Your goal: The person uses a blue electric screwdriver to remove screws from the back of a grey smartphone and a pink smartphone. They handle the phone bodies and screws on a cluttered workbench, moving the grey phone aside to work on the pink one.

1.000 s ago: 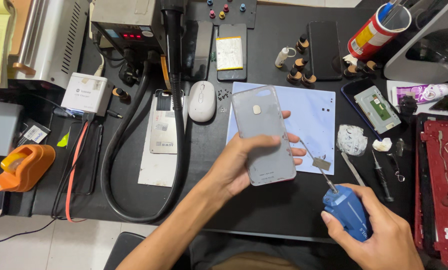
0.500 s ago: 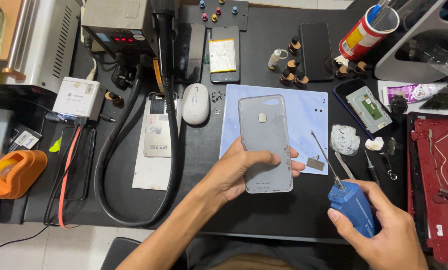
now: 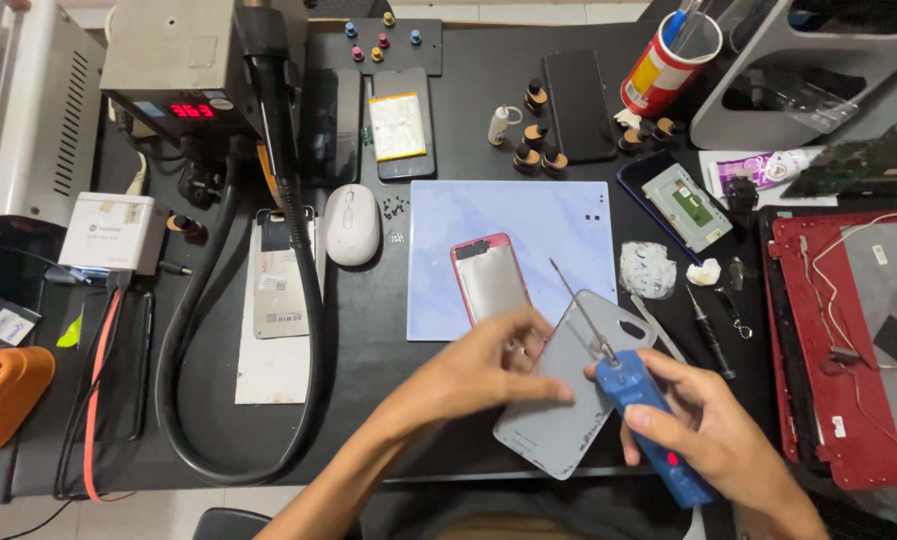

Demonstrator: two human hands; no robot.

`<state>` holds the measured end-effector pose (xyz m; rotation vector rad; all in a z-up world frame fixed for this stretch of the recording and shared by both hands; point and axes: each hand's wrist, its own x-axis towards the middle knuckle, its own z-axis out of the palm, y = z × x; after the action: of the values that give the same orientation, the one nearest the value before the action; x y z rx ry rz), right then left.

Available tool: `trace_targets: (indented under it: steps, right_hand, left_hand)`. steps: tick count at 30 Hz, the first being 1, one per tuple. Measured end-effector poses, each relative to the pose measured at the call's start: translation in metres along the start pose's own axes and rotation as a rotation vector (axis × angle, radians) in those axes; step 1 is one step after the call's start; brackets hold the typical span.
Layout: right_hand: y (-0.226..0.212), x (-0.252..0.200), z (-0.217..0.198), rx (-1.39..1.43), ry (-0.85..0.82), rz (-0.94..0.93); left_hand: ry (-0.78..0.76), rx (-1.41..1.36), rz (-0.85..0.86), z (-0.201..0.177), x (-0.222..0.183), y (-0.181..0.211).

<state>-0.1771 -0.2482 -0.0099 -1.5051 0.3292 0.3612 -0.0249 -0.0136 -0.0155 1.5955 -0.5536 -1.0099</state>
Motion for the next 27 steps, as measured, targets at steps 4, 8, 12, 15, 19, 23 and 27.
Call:
trace_targets:
  steps: [4, 8, 12, 15, 19, 23, 27]
  right_hand:
    - [-0.008, 0.005, -0.005, -0.067, -0.015, 0.064]
    - [-0.017, 0.009, -0.012, -0.17, -0.069, 0.207]
    - [-0.028, 0.011, -0.03, -0.288, -0.121, 0.282]
    - [-0.029, 0.01, -0.043, -0.349, -0.219, 0.287]
    - [-0.025, 0.011, -0.056, -0.404, -0.289, 0.323]
    - [-0.02, 0.014, -0.065, -0.359, -0.304, 0.333]
    - [-0.018, 0.013, -0.069, -0.338, -0.314, 0.356]
  left_hand:
    - [0.025, -0.265, 0.188, -0.015, -0.005, 0.013]
    - [0.003, -0.311, 0.145, -0.018, -0.006, 0.011]
    - [0.018, -0.277, 0.083, -0.007, 0.002, 0.0]
    - [0.0, -0.251, 0.063, 0.002, 0.01, -0.01]
    - [-0.002, -0.223, 0.047, 0.011, 0.015, -0.018]
    - [-0.003, -0.179, 0.067, 0.012, 0.017, -0.023]
    - [-0.027, -0.231, 0.065, 0.015, 0.016, -0.026]
